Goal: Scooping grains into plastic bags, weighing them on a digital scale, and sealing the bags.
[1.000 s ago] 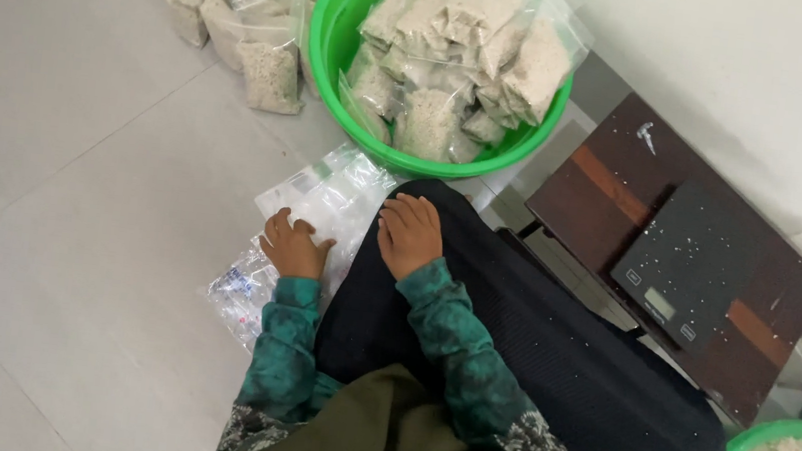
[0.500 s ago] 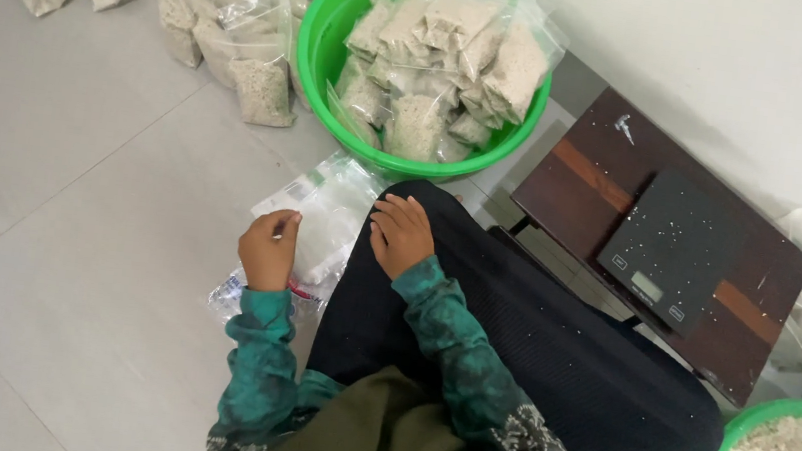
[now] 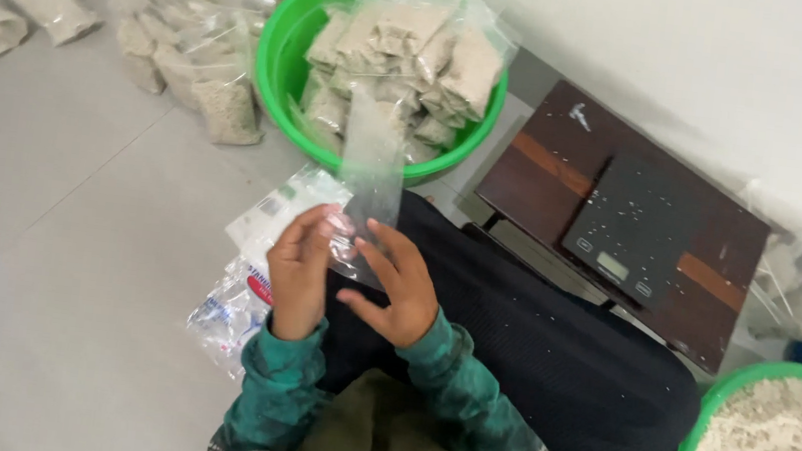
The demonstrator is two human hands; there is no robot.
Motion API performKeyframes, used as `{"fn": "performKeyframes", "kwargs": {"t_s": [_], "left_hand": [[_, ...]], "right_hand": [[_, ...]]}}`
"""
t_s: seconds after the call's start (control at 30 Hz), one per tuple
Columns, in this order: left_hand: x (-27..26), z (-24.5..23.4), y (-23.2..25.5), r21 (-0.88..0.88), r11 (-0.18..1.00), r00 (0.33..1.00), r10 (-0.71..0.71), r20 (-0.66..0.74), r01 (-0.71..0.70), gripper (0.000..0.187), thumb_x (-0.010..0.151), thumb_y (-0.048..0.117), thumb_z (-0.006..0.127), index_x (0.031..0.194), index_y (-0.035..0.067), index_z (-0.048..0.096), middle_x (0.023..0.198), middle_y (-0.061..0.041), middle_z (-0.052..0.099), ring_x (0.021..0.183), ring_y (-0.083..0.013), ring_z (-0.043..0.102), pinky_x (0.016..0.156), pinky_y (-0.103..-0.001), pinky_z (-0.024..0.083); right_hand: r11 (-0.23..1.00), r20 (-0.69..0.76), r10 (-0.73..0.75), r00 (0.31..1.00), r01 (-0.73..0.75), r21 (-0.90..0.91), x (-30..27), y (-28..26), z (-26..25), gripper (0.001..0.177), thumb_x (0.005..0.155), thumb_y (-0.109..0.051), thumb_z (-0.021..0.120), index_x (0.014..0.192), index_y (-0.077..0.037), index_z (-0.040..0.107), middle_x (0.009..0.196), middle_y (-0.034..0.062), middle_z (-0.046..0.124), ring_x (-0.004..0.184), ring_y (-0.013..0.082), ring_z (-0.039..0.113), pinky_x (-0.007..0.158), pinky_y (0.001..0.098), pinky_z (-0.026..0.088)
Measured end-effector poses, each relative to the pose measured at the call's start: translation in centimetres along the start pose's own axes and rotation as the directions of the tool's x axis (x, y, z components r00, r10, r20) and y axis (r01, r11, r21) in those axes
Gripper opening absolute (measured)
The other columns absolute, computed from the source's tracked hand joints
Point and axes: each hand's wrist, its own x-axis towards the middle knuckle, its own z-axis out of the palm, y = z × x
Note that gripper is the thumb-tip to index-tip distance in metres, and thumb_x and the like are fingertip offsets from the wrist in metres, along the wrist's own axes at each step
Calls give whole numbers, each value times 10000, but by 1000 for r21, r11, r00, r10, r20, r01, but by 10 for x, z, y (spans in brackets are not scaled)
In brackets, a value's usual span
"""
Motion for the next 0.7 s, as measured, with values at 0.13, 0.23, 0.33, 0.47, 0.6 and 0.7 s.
{"fn": "performKeyframes", "kwargs": {"t_s": [0.13, 0.23, 0.33, 0.47, 0.6, 0.7], "left_hand": [[-11, 19, -12, -132, 991, 945, 76, 317, -35, 367, 911, 48, 656, 1260, -44, 587, 1204, -199, 648, 1070, -239, 655, 894, -376, 572], [-17, 43, 2, -139, 986, 862, 146, 486, -89, 509, 800, 37, 779, 1265, -57, 594, 1352, -209, 540, 1228, -334, 578, 980, -457, 521], [-24, 64, 16, -104, 984, 819, 175, 547, -142, 485, 805, 39, 784, 1246, -63, 610, 1317, -203, 559, 1203, -350, 593, 963, -479, 546], [-30, 87, 21, -126, 987, 787, 159, 596, -105, 442, 809, 23, 778, 1218, -55, 630, 1278, -195, 595, 1183, -330, 611, 920, -461, 569], [-35, 106, 28, -156, 984, 766, 161, 622, -81, 343, 849, 0, 730, 1177, -58, 649, 1237, -205, 624, 1149, -341, 635, 871, -463, 591], [-37, 113, 21, -160, 984, 773, 157, 615, -73, 281, 847, -9, 726, 1117, -66, 673, 1190, -209, 649, 1100, -321, 665, 837, -448, 608]], "right_hand": [[996, -146, 45, 988, -34, 80, 0, -9, -36, 513, 863, -144, 753, 1317, 30, 589, 1343, 303, 551, 1182, 455, 587, 941, 533, 524], [987, -241, 102, 965, -69, 143, -4, -4, -56, 464, 883, -123, 715, 1290, 68, 598, 1296, 319, 587, 1154, 460, 610, 871, 515, 561], [968, -292, 162, 942, -95, 232, -13, 0, -73, 554, 801, -70, 794, 1289, 88, 584, 1255, 322, 610, 1113, 441, 639, 781, 488, 605], [962, -337, 231, 913, -161, 221, -21, 1, -94, 582, 766, -151, 825, 1251, 89, 611, 1246, 300, 626, 1071, 405, 669, 741, 447, 623], [949, -375, 287, 882, -209, 235, -27, 3, -111, 605, 753, -188, 823, 1255, 78, 612, 1245, 270, 640, 1042, 369, 685, 730, 422, 625], [940, -395, 316, 863, -230, 251, -28, 3, -117, 572, 772, -156, 806, 1264, 62, 613, 1250, 239, 648, 1038, 323, 690, 746, 392, 622]]}}
